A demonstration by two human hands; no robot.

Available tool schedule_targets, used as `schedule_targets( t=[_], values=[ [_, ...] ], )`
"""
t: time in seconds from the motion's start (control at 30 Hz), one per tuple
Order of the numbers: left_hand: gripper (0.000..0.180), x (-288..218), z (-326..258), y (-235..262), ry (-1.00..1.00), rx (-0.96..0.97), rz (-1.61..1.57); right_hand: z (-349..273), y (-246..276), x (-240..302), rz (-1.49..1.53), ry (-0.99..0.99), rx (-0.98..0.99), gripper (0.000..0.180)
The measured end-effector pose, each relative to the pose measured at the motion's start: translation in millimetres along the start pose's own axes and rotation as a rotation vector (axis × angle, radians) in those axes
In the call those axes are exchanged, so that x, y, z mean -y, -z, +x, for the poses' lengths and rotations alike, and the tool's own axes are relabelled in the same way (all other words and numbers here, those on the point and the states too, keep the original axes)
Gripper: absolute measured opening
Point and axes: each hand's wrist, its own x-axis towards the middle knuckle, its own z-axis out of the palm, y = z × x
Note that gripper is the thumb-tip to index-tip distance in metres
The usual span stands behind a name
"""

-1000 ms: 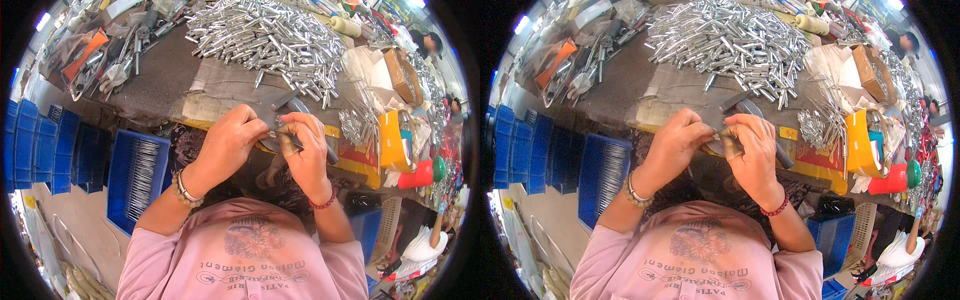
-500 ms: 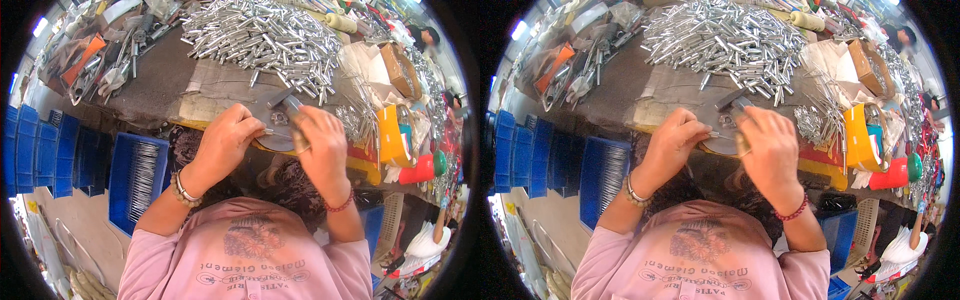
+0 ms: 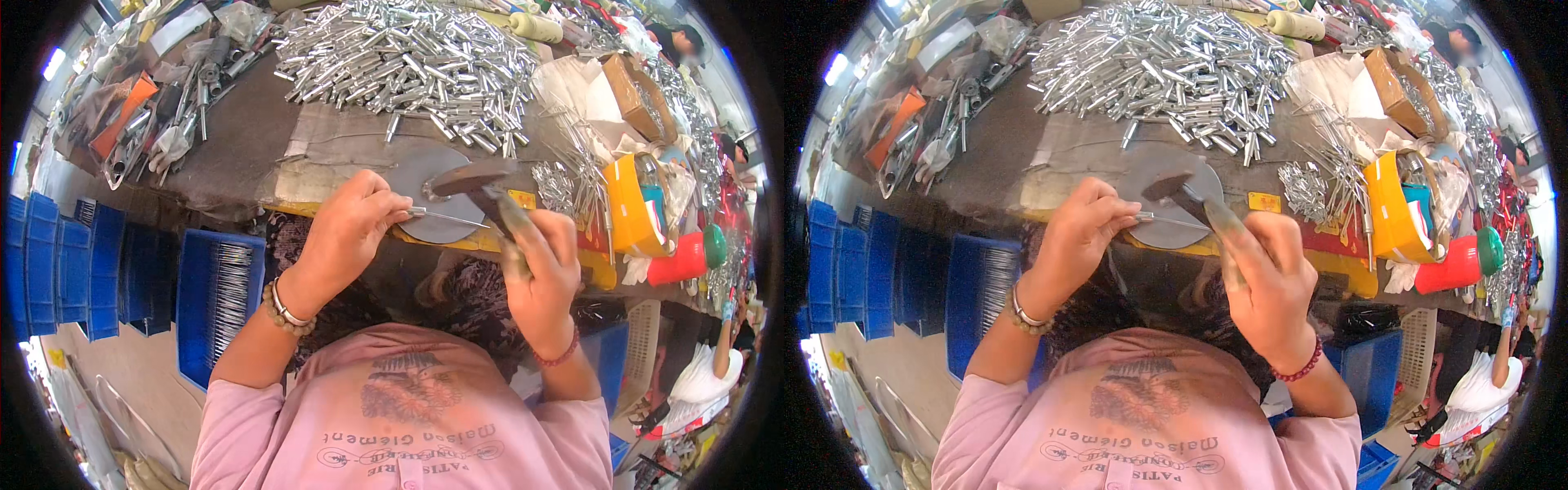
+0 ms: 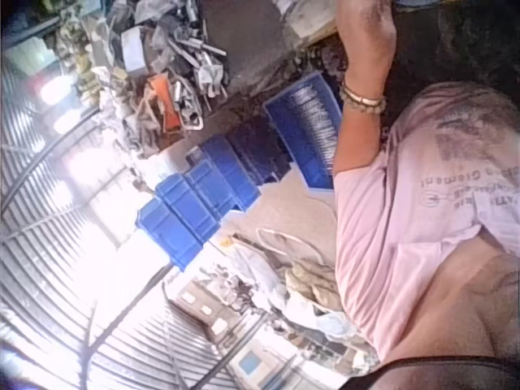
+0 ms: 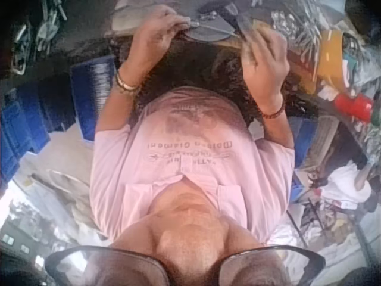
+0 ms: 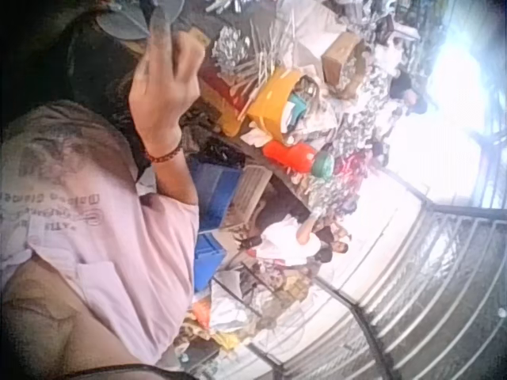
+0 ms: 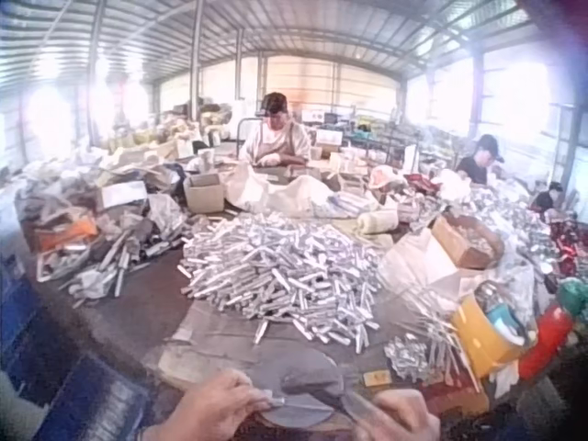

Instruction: The person inserts a thin wire into a small metal tube, places it on a metal anvil, and strikes the assembly with a hammer before placing the completed component into a blue bin.

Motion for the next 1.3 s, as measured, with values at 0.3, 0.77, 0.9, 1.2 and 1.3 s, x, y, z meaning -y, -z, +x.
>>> schedule_targets(
  t=[0.3,0.77,0.9,1.2,1.3],
  values=[
    [0.025,-1,3,0,-0.02,-0.002,-0.011,0,-7,0,0.064,-0.029,0.022,0.033],
    [0.027,0,-4,-1,0.047,-0.017,-0.041,-4,-17,19,-0.108,-0.139,0.301,0.02],
    [0.033,-20,-14,-10,-0.001,-0.175,0.007,-9,-14,22,0.435,-0.467,0.531,0.018],
    [0.06,-44,-46,-24,0.752,-0.15,-0.843,-23,-27,35,0.978,-0.928,0.639,0.017],
    [0.065,-43,-48,-20,0.761,-0.177,-0.89,-26,-35,42,0.919,-0.846,0.633,0.022]
  ],
)
